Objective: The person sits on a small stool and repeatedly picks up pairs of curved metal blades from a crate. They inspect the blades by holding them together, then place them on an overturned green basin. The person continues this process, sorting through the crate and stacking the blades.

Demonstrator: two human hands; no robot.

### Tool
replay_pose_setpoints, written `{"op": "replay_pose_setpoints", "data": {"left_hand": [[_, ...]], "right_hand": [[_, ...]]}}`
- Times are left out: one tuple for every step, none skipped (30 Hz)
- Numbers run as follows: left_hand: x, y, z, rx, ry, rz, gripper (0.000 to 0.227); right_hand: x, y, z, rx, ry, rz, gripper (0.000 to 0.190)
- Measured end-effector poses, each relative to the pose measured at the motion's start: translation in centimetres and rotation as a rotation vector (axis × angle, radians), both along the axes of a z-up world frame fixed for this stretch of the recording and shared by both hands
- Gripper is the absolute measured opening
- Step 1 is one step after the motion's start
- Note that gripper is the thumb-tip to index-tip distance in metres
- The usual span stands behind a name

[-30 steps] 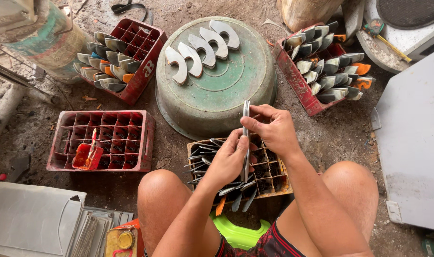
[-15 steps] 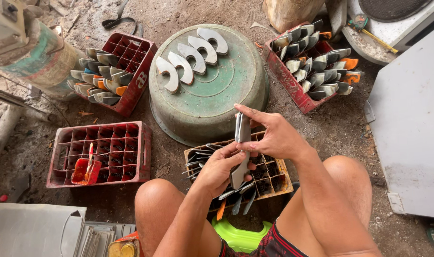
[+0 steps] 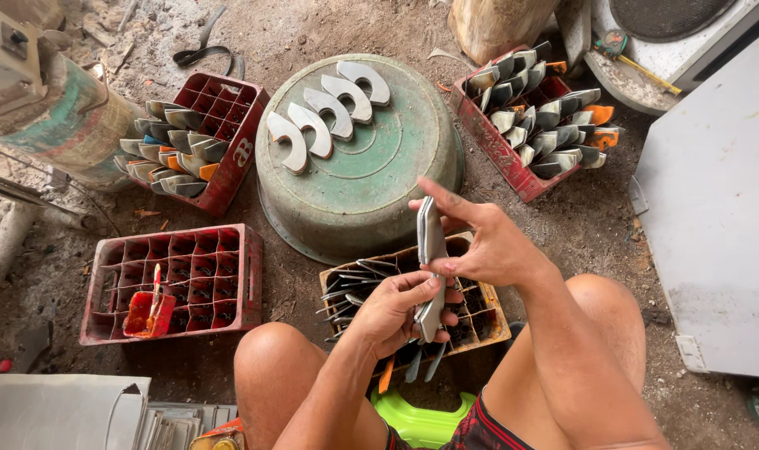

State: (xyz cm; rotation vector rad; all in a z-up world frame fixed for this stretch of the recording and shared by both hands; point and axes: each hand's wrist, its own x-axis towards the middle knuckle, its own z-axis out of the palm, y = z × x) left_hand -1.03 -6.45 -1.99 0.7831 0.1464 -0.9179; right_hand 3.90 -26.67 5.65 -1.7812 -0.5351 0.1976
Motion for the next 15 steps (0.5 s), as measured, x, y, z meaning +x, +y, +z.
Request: {"op": "replay_pose_setpoints", "data": {"left_hand": [[0.0, 0.0, -0.1, -0.008, -0.002, 0.006, 0.038], [0.0, -0.1, -0.2, -0.014, -0.003, 0.006, 0.04], [0.0, -0.1, -0.3, 0.007, 0.002, 0.009, 0.038], [-0.1, -0.2, -0.4, 0.029, 0.009, 0.01, 0.037], [-0.2, -0.3, -0.4, 0.051, 0.015, 0.011, 0.037], [-0.3, -0.4, -0.4, 0.052, 0.024, -0.002, 0.036], [-0.4, -0.5, -0.4, 0.052, 0.033, -0.015, 0.036], [-0.5, -0.8, -0.5, 0.051, 0.04, -0.025, 0.036], [-0.5, -0.9, -0.5, 0.051, 0.037, -0.025, 0.036], [-0.7, -1.0, -0.5, 0.048, 0.038, -0.02, 0.036], [-0.9, -1.2, -0.5, 0.045, 0.04, -0.016, 0.036], [-0.9, -1.3, -0.6, 0.042, 0.042, -0.03, 0.036], [-0.9, -1.3, -0.6, 0.038, 0.045, -0.045, 0.036], [-0.9, -1.3, -0.6, 0.034, 0.046, -0.06, 0.036], [-1.0, -1.3, -0.7, 0.047, 0.032, -0.042, 0.036]], "right_hand": [[0.1, 0.0, 0.0, -0.037, 0.006, -0.005, 0.098], [0.1, 0.0, 0.1, -0.072, 0.013, -0.015, 0.103], [0.2, -0.2, 0.0, -0.077, -0.015, -0.031, 0.097], [0.2, -0.3, -0.1, -0.081, -0.041, -0.048, 0.091], [0.2, -0.5, -0.2, -0.086, -0.067, -0.065, 0.085], [0.2, -0.8, -0.3, -0.116, -0.077, -0.076, 0.084], [0.1, -1.0, -0.4, -0.146, -0.086, -0.086, 0.082], [0.2, -1.3, -0.4, -0.177, -0.098, -0.094, 0.081], [0.2, -1.5, -0.5, -0.156, -0.056, -0.1, 0.081], [0.2, -1.5, -0.6, -0.137, -0.011, -0.1, 0.081], [0.2, -1.6, -0.6, -0.118, 0.035, -0.101, 0.081], [0.3, -1.7, -0.7, -0.136, -0.013, -0.092, 0.082], [0.3, -1.8, -0.6, -0.154, -0.061, -0.083, 0.083], [0.3, -1.7, -0.6, -0.171, -0.111, -0.075, 0.084], [0.2, -1.5, -0.7, -0.183, -0.082, -0.088, 0.086]]}}
